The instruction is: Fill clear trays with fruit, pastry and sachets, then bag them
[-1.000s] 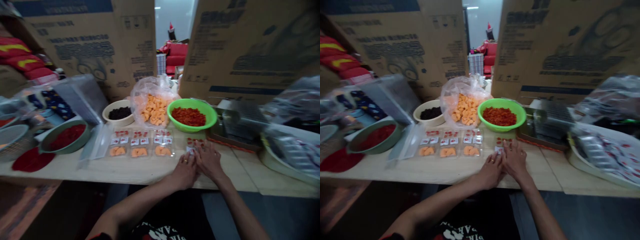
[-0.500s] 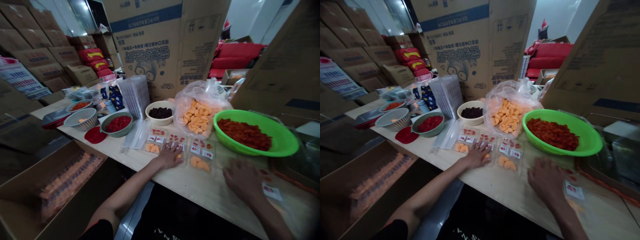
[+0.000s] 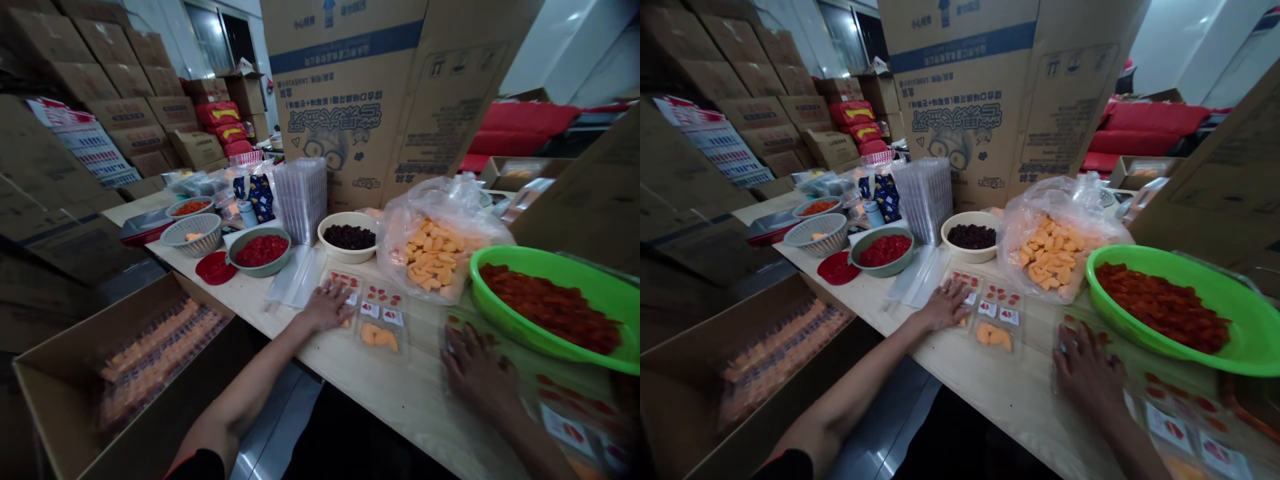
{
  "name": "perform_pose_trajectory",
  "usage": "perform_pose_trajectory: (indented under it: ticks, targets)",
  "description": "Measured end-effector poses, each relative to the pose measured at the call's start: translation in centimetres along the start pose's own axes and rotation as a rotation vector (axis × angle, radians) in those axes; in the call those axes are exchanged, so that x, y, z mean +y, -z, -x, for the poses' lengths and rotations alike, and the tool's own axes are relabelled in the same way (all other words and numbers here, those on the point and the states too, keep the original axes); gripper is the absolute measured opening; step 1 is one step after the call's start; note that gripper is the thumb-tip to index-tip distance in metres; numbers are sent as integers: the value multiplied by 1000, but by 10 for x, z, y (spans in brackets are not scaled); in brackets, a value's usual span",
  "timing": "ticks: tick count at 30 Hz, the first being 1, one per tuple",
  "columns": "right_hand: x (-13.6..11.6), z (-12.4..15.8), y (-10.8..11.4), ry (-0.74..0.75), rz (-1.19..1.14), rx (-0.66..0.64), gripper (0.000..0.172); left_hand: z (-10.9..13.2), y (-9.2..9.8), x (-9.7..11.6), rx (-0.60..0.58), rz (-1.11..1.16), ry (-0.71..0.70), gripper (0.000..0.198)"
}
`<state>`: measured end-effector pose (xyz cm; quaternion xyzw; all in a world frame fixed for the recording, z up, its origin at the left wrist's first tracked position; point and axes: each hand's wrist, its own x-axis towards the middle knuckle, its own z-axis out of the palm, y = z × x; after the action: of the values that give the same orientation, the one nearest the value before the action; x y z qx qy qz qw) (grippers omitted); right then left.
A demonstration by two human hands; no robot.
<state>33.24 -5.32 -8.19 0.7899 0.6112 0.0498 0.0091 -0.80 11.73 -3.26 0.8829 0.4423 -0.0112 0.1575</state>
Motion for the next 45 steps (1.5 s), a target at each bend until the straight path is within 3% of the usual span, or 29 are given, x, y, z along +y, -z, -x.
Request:
perform_pose_trajectory:
  ticks: [2, 4, 8, 11, 13, 16, 19, 21, 23, 26, 29, 33, 39, 45]
  targets:
    - [7, 6, 3, -25, -8, -3, 60, 9, -11, 19, -6, 9, -40, 71]
    - [-4, 8, 12, -51, 1, 39, 61, 21, -21, 44, -20, 22, -69, 73]
    - [-63, -5, 34, 93, -22, 134, 56, 43, -33, 85, 15, 46, -35, 74]
    - [-97, -21, 36, 164, -18, 123, 53, 51, -38, 105, 34, 42, -18, 76]
    - [-102, -27, 29, 171, -2, 111, 54, 52, -41, 114, 14, 44, -17, 80]
    - [-88, -25, 14, 234, -14, 125, 55, 51, -43, 117, 11, 100, -41, 89]
    - [-68, -17, 5, 303, -22, 137, 56, 52, -34, 96, 76, 240, -160, 90]
    - [-58, -14, 2, 314, -16, 106, 56, 54, -20, 63, 171, 257, -187, 69]
    - [-51, -13, -1, 313, -19, 74, 57, 60, -1, 18, 243, 148, -86, 52]
    - [-46, -16, -5, 306, -21, 62, 57, 70, 22, -51, 160, -79, 130, 51]
    - [-53, -20, -1, 277, -8, 28, 58, 78, 27, -91, 90, -142, 61, 30]
    - [-88, -24, 27, 265, -16, 54, 53, 78, 13, -92, 217, -128, 27, 24]
    - [-174, -39, 73, 514, -211, 30, 50, 66, -3, -69, 330, -45, 121, 20]
    - [-252, -64, 90, 657, -308, -77, 56, 53, -2, -58, 403, 90, 161, 14]
